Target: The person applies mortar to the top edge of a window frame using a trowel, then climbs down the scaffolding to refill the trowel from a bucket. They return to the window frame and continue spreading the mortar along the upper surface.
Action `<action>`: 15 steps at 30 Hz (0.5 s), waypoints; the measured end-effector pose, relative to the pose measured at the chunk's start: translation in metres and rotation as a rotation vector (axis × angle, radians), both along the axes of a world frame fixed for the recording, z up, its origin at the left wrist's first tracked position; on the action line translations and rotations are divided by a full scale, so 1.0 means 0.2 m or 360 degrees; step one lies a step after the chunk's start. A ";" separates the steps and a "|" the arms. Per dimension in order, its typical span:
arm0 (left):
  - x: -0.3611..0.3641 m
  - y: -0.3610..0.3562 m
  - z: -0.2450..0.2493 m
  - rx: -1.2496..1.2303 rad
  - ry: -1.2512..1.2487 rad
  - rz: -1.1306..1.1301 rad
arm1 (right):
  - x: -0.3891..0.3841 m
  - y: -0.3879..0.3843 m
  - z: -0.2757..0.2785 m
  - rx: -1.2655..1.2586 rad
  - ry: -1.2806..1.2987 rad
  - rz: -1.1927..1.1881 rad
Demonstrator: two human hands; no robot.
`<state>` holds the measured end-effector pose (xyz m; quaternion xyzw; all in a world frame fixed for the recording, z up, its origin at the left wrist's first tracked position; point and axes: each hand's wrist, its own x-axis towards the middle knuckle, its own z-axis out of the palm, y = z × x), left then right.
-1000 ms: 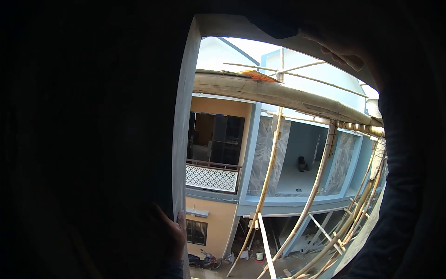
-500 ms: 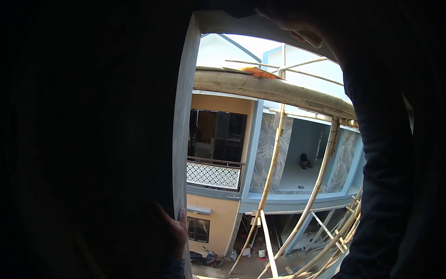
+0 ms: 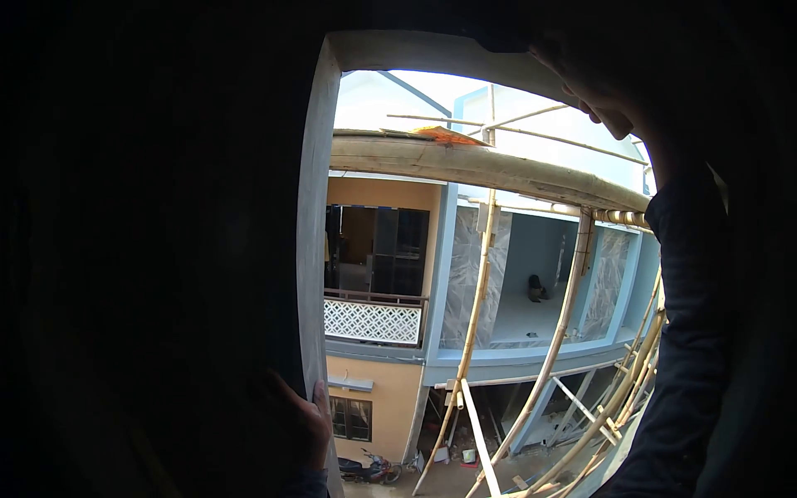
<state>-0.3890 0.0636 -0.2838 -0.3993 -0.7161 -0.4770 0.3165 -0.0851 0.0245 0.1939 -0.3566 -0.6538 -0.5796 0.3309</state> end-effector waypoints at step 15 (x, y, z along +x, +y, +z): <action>0.01 -0.01 0.01 -0.0008 0.0034 0.0024 | 0.01 0.13 -0.15 -0.0509 0.0899 0.0403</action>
